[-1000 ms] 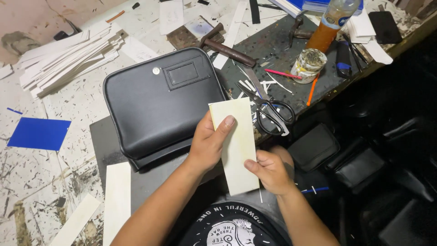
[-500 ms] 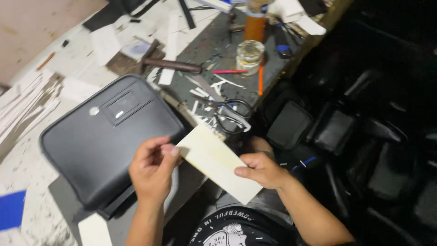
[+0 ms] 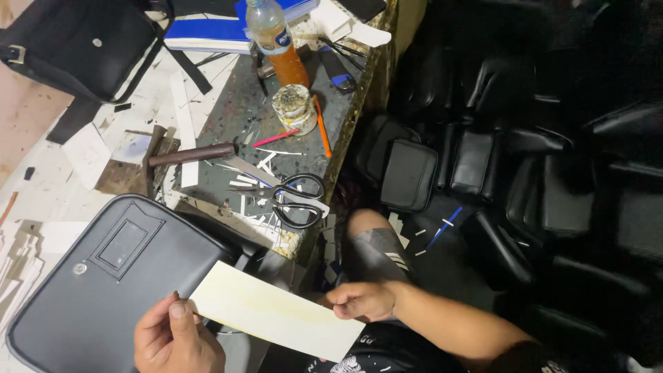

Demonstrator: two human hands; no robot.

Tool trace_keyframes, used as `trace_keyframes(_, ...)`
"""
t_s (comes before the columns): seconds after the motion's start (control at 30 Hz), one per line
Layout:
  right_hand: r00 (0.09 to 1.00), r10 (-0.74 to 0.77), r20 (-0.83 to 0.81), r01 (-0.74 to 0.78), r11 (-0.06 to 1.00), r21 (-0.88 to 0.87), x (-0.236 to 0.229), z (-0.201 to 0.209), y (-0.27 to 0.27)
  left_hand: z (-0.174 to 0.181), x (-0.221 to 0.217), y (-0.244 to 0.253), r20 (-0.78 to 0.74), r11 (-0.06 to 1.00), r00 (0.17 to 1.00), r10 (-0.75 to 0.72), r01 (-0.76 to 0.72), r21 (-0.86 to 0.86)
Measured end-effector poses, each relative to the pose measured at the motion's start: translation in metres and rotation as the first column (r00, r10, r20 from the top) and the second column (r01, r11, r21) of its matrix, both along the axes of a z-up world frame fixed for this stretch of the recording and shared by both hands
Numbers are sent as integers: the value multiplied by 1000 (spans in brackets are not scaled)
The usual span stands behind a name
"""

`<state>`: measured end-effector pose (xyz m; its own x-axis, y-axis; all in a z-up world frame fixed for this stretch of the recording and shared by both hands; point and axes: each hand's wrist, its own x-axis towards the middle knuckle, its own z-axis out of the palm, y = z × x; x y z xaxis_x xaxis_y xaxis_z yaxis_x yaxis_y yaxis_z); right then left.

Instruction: The recorder trims cardboard strips with scissors and inserts them into the interior compartments of a black leather bag.

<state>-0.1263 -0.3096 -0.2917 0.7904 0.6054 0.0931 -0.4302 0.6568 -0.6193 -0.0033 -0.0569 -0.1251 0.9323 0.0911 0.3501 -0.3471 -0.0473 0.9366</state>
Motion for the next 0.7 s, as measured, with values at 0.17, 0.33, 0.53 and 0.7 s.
trace_keyframes(0.17,984,181,-5,-175,961,212,-9,29,12,15,-15,-13,-42,997,999,-9,6,-81)
trace_keyframes(0.33,992,125,-27,-119,977,179,-17,20,11,15,-18,-9,-92,956,996,-23,-5,-294)
trace_keyframes(0.53,996,-5,-88,23,979,203,-25,26,-24,12,-37,5,-123,968,990,64,-92,-233)
trace_keyframes(0.7,841,-539,43,527,834,161,-24,37,-67,-27,-65,5,-1,974,998,-61,60,219)
